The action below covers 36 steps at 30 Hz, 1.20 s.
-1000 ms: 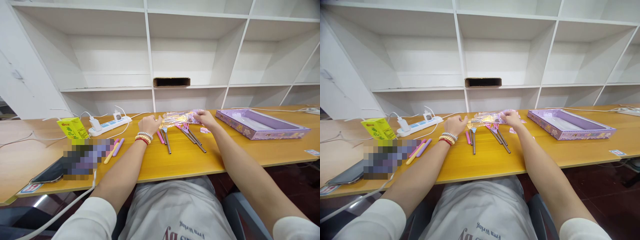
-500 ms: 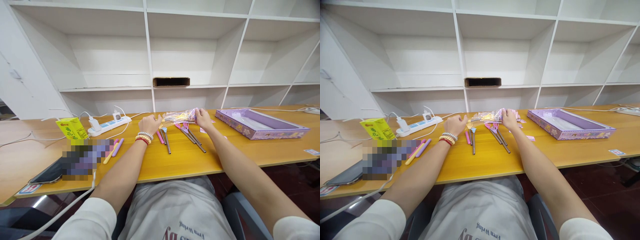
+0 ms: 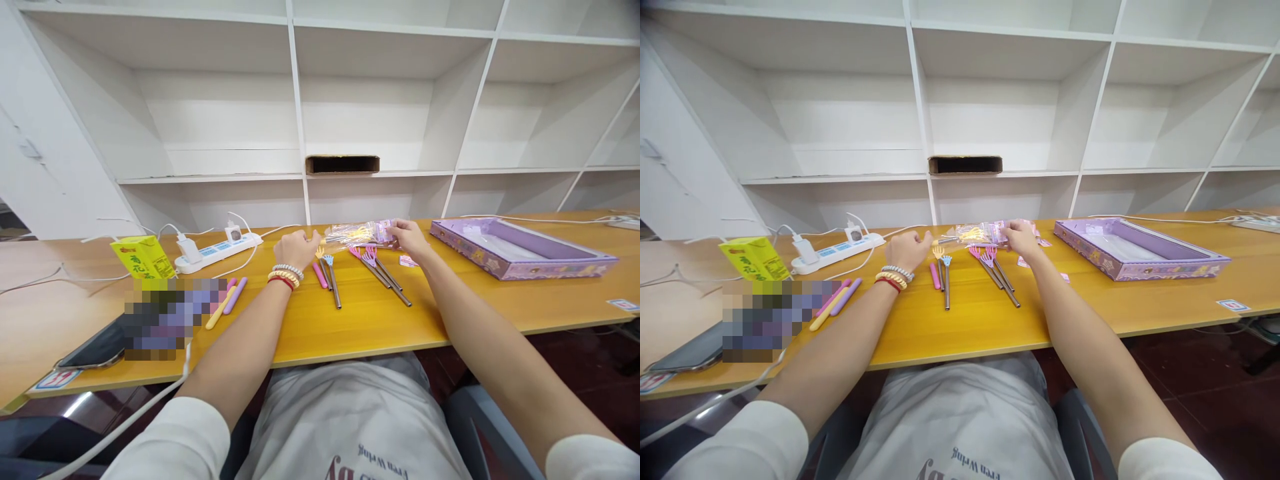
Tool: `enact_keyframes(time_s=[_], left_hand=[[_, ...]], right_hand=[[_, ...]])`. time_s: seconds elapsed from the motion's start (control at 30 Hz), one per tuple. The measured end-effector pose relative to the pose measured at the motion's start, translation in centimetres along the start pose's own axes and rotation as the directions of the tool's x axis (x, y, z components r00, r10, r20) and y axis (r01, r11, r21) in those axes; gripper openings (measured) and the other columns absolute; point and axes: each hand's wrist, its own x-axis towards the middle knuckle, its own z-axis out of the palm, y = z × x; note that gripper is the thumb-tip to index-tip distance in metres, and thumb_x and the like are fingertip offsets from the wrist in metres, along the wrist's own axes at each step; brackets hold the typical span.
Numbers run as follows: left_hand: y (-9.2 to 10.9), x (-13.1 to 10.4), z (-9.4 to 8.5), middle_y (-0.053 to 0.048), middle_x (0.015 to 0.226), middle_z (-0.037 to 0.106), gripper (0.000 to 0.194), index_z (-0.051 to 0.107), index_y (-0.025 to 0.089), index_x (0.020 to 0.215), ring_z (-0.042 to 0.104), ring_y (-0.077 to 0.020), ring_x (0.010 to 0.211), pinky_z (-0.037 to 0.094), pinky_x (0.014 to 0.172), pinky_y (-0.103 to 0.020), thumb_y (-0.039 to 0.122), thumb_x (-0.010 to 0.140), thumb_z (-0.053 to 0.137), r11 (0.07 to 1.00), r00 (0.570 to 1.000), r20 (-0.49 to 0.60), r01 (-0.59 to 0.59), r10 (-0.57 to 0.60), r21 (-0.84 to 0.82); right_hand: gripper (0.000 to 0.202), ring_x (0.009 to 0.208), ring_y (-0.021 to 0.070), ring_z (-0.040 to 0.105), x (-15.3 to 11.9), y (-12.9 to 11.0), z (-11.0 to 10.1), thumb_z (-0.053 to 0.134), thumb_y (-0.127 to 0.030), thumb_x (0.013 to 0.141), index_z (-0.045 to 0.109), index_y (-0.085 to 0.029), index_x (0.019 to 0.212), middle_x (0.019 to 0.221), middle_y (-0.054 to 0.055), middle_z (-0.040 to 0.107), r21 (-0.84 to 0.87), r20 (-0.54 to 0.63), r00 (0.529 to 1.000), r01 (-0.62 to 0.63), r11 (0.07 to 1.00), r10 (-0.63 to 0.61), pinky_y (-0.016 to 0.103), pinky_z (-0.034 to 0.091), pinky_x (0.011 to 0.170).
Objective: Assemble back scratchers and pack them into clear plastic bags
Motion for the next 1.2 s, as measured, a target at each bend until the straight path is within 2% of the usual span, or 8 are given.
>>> enact_keyframes(time_s=[0.13,0.23,0.37,0.5,0.63,0.73,1.0,1.2], left_hand=[[0.0,0.0,0.0,-0.012,0.075,0.069,0.05,0.069,0.021,0.073,0.064,-0.0277,0.081,0.043,0.068,-0.035,0.056,0.083,0.035,1.0,1.0,-0.003,-0.007,0.007,-0.002],[0.0,-0.1,0.0,-0.012,0.075,0.069,0.05,0.07,0.02,0.074,0.064,-0.0271,0.08,0.043,0.068,-0.034,0.055,0.083,0.035,0.999,0.999,-0.011,-0.036,0.036,-0.002],[0.0,-0.2,0.1,-0.012,0.074,0.069,0.05,0.069,0.02,0.074,0.064,-0.0266,0.078,0.042,0.066,-0.033,0.055,0.082,0.035,0.999,0.998,-0.017,-0.054,0.054,0.004],[0.0,-0.2,0.1,-0.012,0.073,0.068,0.05,0.07,0.02,0.074,0.064,-0.0263,0.078,0.041,0.066,-0.033,0.054,0.083,0.035,0.997,0.997,-0.013,-0.08,0.08,0.014],[0.0,-0.2,0.1,-0.011,0.071,0.068,0.049,0.068,0.02,0.072,0.063,-0.0256,0.076,0.041,0.064,-0.032,0.055,0.082,0.035,0.996,0.996,-0.024,-0.088,0.088,0.015],[-0.1,-0.2,0.3,-0.01,0.069,0.067,0.05,0.067,0.02,0.068,0.063,-0.0248,0.073,0.039,0.062,-0.032,0.056,0.082,0.035,0.995,0.994,-0.038,-0.099,0.099,0.011],[-0.1,0.0,0.3,-0.009,0.071,0.068,0.049,0.067,0.02,0.069,0.063,-0.0249,0.074,0.04,0.063,-0.032,0.056,0.081,0.036,0.996,0.996,-0.02,-0.092,0.092,0.002],[-0.1,0.0,0.2,-0.011,0.072,0.067,0.051,0.069,0.019,0.072,0.063,-0.0256,0.077,0.04,0.065,-0.032,0.055,0.083,0.034,0.997,0.997,-0.003,-0.08,0.08,0.005]], right_hand=[[0.033,0.046,0.012,0.055,0.0,-0.1,-1.1,0.082,-0.031,0.049,0.053,-0.017,0.058,0.054,0.0,0.056,0.137,0.064,0.998,-0.034,0.99,0.026,0.023,0.042,0.039],[0.037,0.041,0.0085,0.049,0.2,0.1,-1.4,0.085,-0.026,0.042,0.051,-0.017,0.055,0.049,-0.001,0.055,0.19,0.062,0.996,-0.075,0.979,0.064,0.022,0.041,0.038],[0.037,0.044,0.0093,0.052,0.3,0.3,-1.3,0.085,-0.015,0.037,0.055,-0.016,0.059,0.051,-0.001,0.057,0.229,0.118,0.983,-0.168,0.959,0.144,0.019,0.04,0.037],[0.03,0.046,0.0084,0.052,0.2,0.2,-1.3,0.082,-0.011,0.044,0.058,-0.015,0.061,0.053,-0.001,0.058,0.229,0.151,0.966,-0.239,0.944,0.208,0.017,0.039,0.036],[0.024,0.056,0.0125,0.061,0.0,-0.1,-1.5,0.078,-0.01,0.054,0.056,-0.015,0.061,0.06,0.001,0.062,0.285,0.174,0.957,-0.276,0.918,0.234,0.023,0.053,0.046],[0.02,0.06,0.0147,0.064,-0.2,-0.3,-1.7,0.075,-0.007,0.058,0.058,-0.014,0.066,0.064,0.002,0.065,0.297,0.234,0.943,-0.302,0.906,0.237,0.026,0.057,0.051],[0.02,0.061,0.012,0.066,0.0,0.0,-1.9,0.073,-0.004,0.063,0.058,-0.015,0.071,0.067,0.001,0.067,0.278,0.232,0.928,-0.35,0.895,0.291,0.021,0.058,0.051],[0.02,0.048,0.0083,0.06,-0.1,-0.1,-2.0,0.073,-0.009,0.065,0.054,-0.015,0.064,0.058,-0.001,0.063,0.315,0.221,0.941,-0.319,0.894,0.258,0.014,0.05,0.041]])
